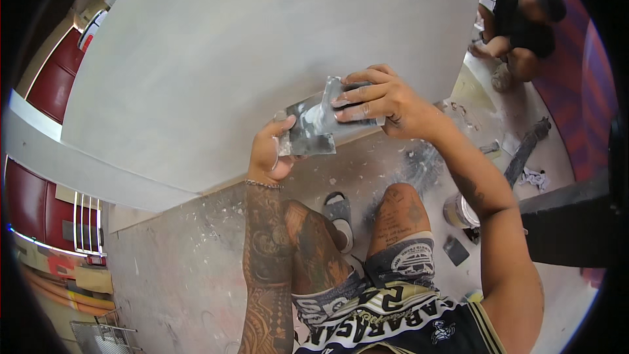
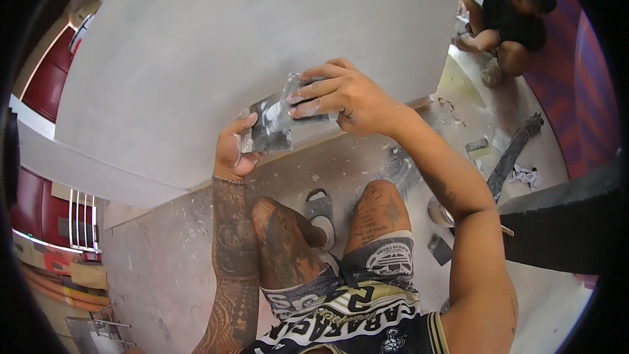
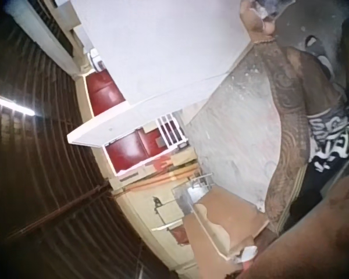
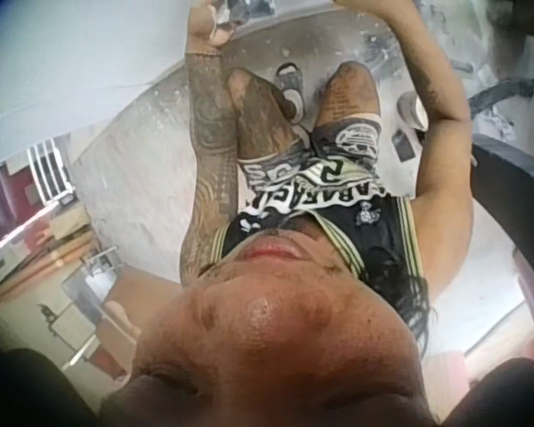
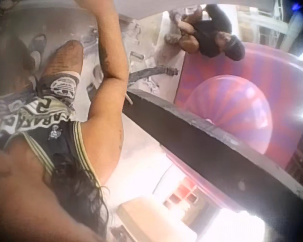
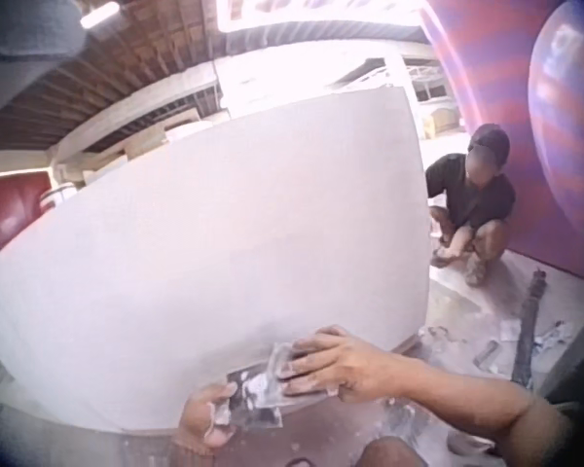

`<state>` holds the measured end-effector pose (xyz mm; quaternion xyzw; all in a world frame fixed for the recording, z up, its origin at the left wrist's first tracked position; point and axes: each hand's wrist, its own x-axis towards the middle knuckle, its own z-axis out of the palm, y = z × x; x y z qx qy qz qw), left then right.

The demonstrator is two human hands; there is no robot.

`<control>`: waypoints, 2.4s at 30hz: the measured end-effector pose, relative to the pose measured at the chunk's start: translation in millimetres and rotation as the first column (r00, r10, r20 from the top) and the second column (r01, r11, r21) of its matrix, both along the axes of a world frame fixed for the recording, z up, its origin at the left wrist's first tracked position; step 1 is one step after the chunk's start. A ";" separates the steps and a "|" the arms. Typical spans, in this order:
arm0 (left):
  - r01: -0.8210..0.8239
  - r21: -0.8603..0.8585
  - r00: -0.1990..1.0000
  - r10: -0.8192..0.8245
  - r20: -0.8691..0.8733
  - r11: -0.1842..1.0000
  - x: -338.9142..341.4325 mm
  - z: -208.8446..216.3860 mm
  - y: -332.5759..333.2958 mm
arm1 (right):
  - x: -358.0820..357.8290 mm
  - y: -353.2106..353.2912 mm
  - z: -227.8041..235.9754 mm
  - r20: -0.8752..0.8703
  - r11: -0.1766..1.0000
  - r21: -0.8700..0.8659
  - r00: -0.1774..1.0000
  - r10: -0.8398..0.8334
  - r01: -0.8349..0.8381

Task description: Applying wall putty or joint compound to a white wall using scrapers and spatulas.

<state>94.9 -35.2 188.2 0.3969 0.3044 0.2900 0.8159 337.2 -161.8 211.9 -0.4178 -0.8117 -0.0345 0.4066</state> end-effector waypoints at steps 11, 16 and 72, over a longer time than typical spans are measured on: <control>-0.015 -0.032 0.996 0.018 0.089 0.999 4.0 -11.0 10.3 | 117.7 20.1 -34.1 -0.505 0.929 -0.138 0.782 -0.365 0.344; -0.037 0.004 0.999 0.037 0.031 0.999 16.9 1.1 -14.9 | 150.9 50.6 18.9 -0.721 0.690 -0.232 0.355 -0.595 0.686; -0.290 -0.052 0.939 0.294 0.180 0.956 -0.4 16.5 -36.7 | 180.8 127.4 6.9 -0.824 0.406 -0.077 0.171 -0.540 0.911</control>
